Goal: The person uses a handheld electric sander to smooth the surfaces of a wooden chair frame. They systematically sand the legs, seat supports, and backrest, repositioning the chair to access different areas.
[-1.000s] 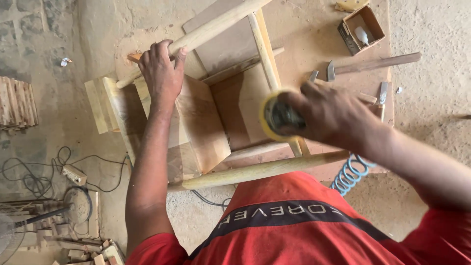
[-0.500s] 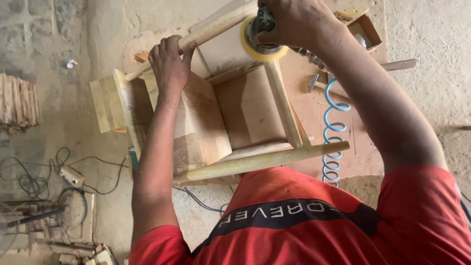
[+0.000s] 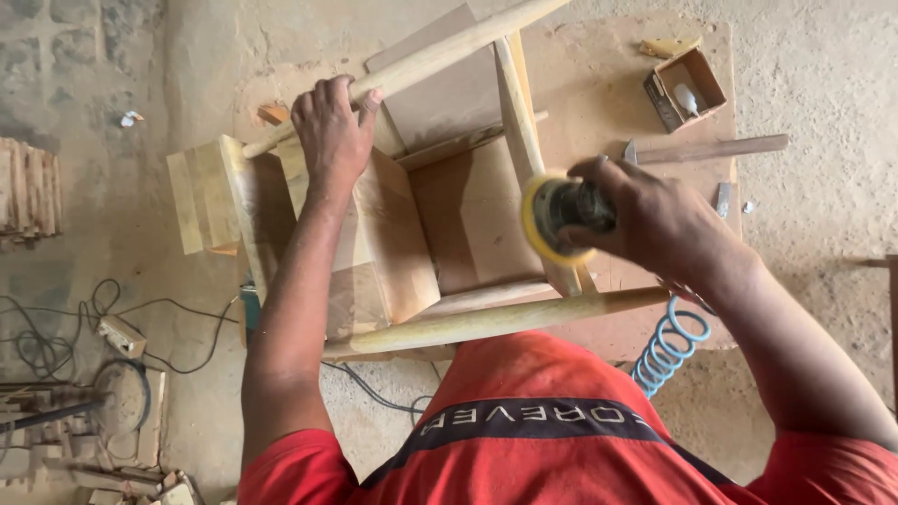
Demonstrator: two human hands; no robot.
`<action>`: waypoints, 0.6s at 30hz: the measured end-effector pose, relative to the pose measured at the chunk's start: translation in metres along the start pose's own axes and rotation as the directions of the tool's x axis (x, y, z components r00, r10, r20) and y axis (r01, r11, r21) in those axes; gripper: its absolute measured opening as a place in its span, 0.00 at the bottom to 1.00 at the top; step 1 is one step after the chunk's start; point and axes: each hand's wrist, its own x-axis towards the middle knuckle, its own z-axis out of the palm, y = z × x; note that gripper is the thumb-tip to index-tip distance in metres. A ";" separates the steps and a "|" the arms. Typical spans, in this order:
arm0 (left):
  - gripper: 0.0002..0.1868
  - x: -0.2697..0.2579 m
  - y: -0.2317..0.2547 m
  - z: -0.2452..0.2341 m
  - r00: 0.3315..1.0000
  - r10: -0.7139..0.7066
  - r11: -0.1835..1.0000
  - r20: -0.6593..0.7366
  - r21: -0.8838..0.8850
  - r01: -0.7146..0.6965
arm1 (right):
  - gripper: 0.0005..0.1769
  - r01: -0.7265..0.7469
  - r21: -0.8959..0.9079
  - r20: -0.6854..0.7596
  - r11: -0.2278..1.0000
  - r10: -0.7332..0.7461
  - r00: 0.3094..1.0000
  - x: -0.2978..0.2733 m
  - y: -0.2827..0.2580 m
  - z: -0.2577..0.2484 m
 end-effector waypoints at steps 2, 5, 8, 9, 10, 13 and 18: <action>0.27 0.002 -0.005 0.007 0.994 0.080 0.996 -0.069 0.036 -0.078 | 0.35 -0.192 0.087 0.062 0.977 0.188 0.980 0.022 0.003 -0.002; 0.28 0.000 0.001 0.002 0.999 0.031 0.999 -0.038 0.016 -0.030 | 0.34 -0.195 0.085 0.051 0.977 0.191 0.980 0.067 0.039 0.010; 0.28 0.002 -0.001 0.006 0.999 0.037 0.999 -0.030 -0.006 -0.037 | 0.31 -0.159 0.040 -0.029 0.987 0.160 0.987 0.108 0.037 0.006; 0.28 0.005 -0.003 0.005 0.999 0.041 0.999 -0.033 -0.015 -0.041 | 0.31 -0.165 0.033 -0.032 0.986 0.166 0.986 0.113 0.035 0.004; 0.29 0.004 -0.003 0.006 1.000 0.018 1.000 -0.016 -0.022 -0.018 | 0.32 -0.097 -0.053 -0.086 0.994 0.092 0.992 0.116 0.032 0.001; 0.29 0.002 -0.005 0.011 0.999 0.021 1.000 -0.038 -0.022 -0.022 | 0.33 0.014 -0.165 -0.108 0.986 -0.032 0.994 0.105 0.022 -0.001; 0.29 0.004 -0.007 0.012 0.995 0.072 0.997 -0.065 -0.015 -0.073 | 0.34 0.076 -0.216 -0.004 0.973 -0.078 0.997 0.048 -0.011 -0.002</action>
